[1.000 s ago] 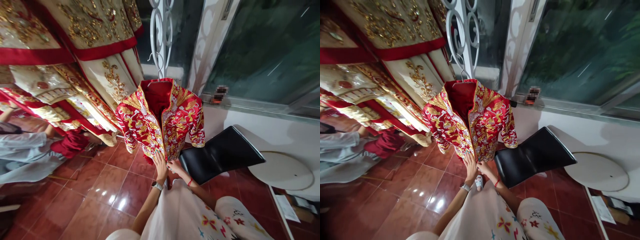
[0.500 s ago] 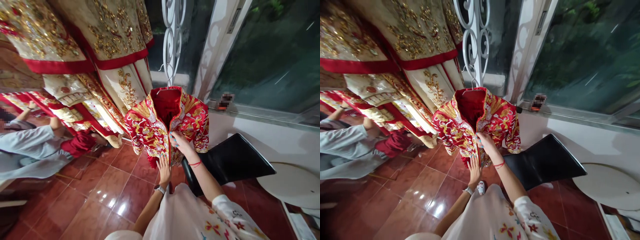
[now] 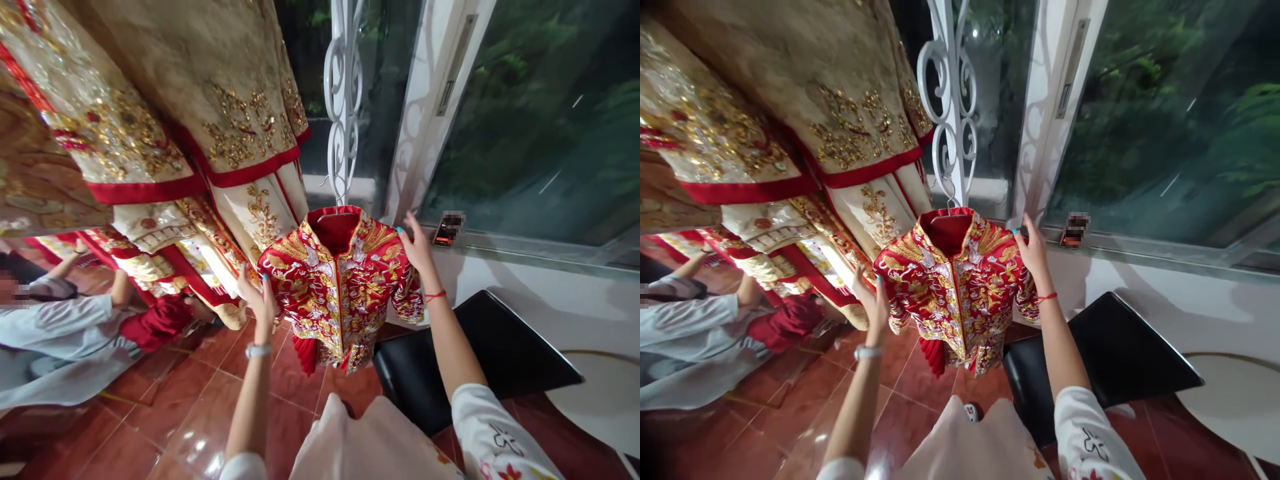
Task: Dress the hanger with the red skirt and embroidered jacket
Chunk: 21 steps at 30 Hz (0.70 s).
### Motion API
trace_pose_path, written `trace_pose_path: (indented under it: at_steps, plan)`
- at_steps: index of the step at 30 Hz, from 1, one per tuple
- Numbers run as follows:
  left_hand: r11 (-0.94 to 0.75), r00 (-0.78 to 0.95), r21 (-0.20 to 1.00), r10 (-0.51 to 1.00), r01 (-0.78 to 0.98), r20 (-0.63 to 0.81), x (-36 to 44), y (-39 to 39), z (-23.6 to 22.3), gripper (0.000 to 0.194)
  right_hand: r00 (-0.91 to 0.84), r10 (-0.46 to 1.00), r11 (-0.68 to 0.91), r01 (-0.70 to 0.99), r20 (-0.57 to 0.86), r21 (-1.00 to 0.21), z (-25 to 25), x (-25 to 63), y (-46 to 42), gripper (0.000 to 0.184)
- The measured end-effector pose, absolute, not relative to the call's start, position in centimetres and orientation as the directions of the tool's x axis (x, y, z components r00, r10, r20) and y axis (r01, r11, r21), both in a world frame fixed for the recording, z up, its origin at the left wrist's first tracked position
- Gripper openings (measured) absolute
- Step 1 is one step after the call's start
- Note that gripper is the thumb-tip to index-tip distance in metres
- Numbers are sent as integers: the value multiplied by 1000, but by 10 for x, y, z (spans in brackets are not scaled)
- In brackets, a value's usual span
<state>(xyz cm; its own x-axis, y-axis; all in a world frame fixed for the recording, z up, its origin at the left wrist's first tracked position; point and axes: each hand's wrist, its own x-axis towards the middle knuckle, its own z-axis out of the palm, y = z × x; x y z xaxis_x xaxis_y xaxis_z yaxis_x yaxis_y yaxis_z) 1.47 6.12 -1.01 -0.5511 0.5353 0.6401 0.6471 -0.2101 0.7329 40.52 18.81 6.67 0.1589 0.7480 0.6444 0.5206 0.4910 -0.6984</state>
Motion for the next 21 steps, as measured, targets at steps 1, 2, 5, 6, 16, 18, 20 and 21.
trace_pose_path:
  at_steps: [1,2,5,6,16,18,20,21]
  plan:
    - [-245,-492,780,658,576,570,2,82,14,61,112,789,491,477,604,-729,64,408,199,55]
    - [-244,-442,830,752,502,488,-8,99,33,57,82,820,479,440,566,-759,63,410,207,57]
    - [-244,-439,885,796,397,417,-16,120,71,44,98,834,465,405,543,-787,65,409,221,61]
    - [-280,-506,872,726,400,465,-14,118,80,42,119,818,479,402,563,-781,66,408,222,60]
    - [-319,-325,816,800,482,505,0,109,70,48,158,838,485,223,523,-845,37,415,205,52]
    - [-284,-397,862,796,420,456,-2,115,60,45,118,855,470,232,504,-852,34,421,210,49]
    - [-282,-466,843,731,458,498,0,115,59,39,99,862,463,248,498,-851,34,426,220,45]
    - [-288,-483,820,693,494,535,3,114,60,36,98,864,458,252,494,-852,34,428,226,45]
